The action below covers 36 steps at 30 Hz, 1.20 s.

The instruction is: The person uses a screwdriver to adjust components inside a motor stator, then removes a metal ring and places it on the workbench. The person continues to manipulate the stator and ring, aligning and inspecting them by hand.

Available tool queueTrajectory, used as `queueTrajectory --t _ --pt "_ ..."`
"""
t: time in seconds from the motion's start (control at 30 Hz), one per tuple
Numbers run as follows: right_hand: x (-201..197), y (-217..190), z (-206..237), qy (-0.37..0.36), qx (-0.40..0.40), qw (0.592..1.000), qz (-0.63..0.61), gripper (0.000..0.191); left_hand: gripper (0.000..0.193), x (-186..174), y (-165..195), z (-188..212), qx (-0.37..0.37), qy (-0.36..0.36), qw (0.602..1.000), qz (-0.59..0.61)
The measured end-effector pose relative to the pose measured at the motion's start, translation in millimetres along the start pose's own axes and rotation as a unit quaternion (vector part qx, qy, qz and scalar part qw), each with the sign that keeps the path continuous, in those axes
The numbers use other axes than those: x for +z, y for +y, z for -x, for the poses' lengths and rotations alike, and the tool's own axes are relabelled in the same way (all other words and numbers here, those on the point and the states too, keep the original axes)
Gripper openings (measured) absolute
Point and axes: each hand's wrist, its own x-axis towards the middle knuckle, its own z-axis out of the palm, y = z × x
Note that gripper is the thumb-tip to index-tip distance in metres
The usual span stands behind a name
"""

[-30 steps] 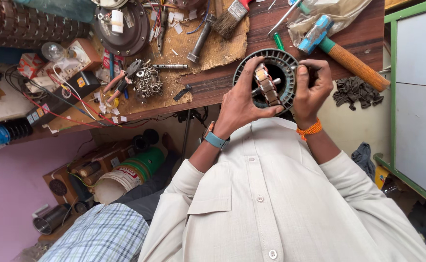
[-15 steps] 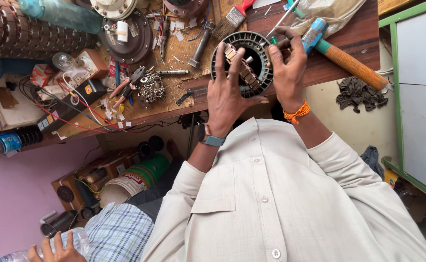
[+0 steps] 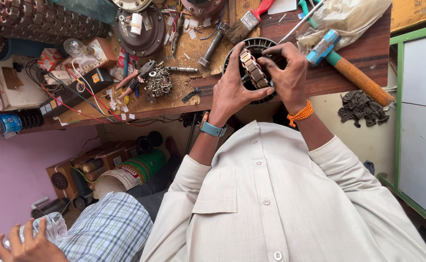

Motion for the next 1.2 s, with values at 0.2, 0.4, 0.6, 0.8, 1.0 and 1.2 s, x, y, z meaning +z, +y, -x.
queueTrajectory --t 0.2,0.4,0.6,0.8,1.0,1.2 --pt "-3 11 10 0.009 -0.084 0.991 0.101 0.017 0.134 -1 3 0 -0.002 0.001 1.0 0.014" --pt "-16 14 8 -0.027 -0.039 0.999 -0.005 0.016 0.133 -6 6 -1 -0.021 0.0 0.999 0.026" --pt "0 15 -6 -0.001 -0.104 0.993 0.055 0.017 0.133 -4 6 -1 -0.022 -0.003 0.999 0.028" --pt "8 43 -31 0.052 -0.099 0.99 0.09 0.013 0.138 -4 10 -2 -0.028 -0.005 0.999 0.024" --pt "-45 84 -17 0.176 -0.002 0.974 0.14 0.02 0.134 -11 15 -4 -0.026 0.038 0.999 -0.019" --pt "-41 85 -43 0.102 0.049 0.99 -0.079 0.038 0.126 -7 29 4 0.042 0.125 0.989 -0.066"
